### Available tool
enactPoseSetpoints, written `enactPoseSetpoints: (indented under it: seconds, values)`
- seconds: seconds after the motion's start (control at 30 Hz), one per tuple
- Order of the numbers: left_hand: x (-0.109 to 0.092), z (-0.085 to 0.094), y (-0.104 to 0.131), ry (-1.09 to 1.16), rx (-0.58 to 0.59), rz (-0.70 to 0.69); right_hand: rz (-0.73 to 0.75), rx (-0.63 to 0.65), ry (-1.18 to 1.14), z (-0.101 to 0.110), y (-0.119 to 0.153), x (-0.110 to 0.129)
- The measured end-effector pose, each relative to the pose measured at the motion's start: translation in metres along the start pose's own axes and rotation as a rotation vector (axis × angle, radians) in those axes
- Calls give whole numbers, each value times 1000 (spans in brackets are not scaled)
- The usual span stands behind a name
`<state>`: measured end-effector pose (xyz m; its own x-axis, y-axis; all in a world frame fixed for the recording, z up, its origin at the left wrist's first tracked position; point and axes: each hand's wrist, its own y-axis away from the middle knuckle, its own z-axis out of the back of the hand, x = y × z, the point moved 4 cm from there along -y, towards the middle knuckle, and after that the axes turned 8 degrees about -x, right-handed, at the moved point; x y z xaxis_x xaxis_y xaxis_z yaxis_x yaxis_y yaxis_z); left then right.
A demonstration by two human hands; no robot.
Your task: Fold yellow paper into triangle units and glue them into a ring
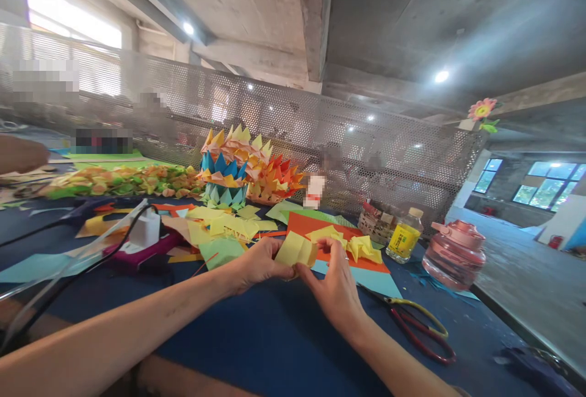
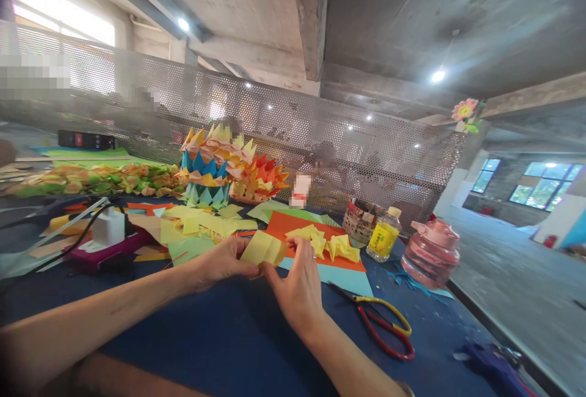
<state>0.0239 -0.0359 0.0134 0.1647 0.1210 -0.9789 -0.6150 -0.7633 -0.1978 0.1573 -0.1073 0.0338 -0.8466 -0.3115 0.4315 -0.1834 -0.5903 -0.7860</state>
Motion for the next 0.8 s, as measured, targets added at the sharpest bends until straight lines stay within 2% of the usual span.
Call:
enactPoseSetpoints:
  seconds: [0.07,0.2,0.27,0.4,0.63,0.8]
  values:
    - [-1,0,0,7,6,2,-104,42,-30,-3,-1,-5]
    - [-3,0,1,17,9,10,-263,266,-168,-12,-1,-7]
    - [-3,0,1,9,2,4,-310,326,-275,-14,0,-7]
    - [-2,1,0,-12,-10,9,-328,309,-306,-14,0,-9]
    - [2,2,-1,-36,33,63,-264,247,-182,-11,-3,-11]
    - [8,4,-2,-106,-1,97,-238,203,-133,-9,-4,-10]
